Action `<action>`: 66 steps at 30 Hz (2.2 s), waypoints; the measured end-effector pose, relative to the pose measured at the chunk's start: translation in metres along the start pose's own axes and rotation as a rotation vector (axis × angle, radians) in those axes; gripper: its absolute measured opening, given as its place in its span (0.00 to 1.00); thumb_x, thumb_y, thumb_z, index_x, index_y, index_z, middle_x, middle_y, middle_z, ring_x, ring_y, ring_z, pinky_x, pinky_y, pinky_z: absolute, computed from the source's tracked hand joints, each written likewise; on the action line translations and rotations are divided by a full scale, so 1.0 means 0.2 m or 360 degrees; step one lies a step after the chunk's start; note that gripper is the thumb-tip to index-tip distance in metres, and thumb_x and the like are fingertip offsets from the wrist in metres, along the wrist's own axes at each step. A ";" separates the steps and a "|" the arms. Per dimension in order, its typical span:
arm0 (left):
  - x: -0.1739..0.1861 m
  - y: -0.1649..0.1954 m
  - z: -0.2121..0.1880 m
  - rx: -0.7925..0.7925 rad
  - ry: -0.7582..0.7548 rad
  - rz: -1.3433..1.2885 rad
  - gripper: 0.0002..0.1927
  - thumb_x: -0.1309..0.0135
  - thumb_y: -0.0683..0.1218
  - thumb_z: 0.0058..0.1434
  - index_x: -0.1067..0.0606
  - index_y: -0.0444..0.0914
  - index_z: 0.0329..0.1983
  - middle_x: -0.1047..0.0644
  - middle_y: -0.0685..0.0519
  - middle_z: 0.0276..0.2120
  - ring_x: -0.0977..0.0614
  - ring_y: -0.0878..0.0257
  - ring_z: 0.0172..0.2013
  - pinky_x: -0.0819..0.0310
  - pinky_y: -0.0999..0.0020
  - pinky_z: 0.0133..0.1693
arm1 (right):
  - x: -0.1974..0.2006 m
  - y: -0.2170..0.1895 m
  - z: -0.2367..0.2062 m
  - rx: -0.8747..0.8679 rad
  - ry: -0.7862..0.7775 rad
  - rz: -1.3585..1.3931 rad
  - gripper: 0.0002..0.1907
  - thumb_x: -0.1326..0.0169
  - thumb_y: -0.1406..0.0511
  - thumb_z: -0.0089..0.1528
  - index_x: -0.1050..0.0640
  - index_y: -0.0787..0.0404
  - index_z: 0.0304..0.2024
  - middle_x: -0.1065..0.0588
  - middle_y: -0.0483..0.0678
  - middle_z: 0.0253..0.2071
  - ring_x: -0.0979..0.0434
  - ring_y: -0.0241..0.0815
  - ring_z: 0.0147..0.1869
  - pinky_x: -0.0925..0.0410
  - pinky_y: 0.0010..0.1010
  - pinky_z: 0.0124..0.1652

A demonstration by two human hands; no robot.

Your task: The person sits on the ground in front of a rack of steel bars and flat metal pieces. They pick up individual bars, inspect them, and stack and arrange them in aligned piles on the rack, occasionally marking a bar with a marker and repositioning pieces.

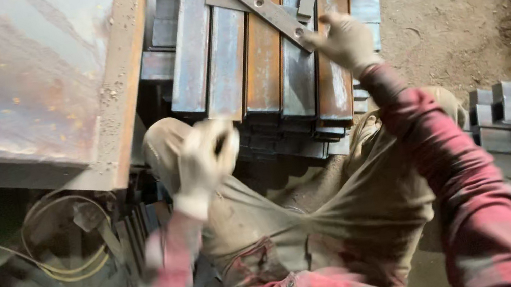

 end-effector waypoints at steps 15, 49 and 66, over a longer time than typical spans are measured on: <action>-0.61 -0.57 0.49 0.0077 -0.0357 0.0891 0.31 0.45 0.60 0.67 0.31 0.37 0.66 0.33 0.44 0.69 0.37 0.44 0.70 0.53 0.40 0.70 | -0.39 0.10 -0.01 0.0060 -0.0611 -0.0205 0.17 0.40 0.50 0.52 0.14 0.50 0.36 0.19 0.51 0.34 0.19 0.54 0.41 0.27 0.47 0.39; -0.45 -0.82 0.37 0.0041 -0.0727 0.0282 0.30 0.28 0.51 0.58 0.26 0.42 0.61 0.26 0.43 0.52 0.27 0.47 0.52 0.29 0.56 0.52 | -0.24 0.24 -0.51 0.0317 0.0235 0.0023 0.39 0.32 0.57 0.59 0.32 0.71 0.65 0.23 0.57 0.40 0.23 0.47 0.38 0.29 0.34 0.36; -0.37 -1.16 0.23 0.0869 -0.0424 0.0970 0.33 0.33 0.67 0.60 0.27 0.33 0.44 0.24 0.40 0.44 0.19 0.44 0.40 0.24 0.49 0.39 | -0.59 0.57 -0.59 -0.0593 0.0246 0.1339 0.23 0.51 0.62 0.78 0.30 0.66 0.72 0.24 0.43 0.41 0.31 0.26 0.36 0.33 0.21 0.39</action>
Point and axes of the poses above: each hand's wrist, its own z-axis towards the middle knuckle, its own x-axis out of the back of the hand, y = z × x, the point moved 8 cm from there along z, towards the middle knuckle
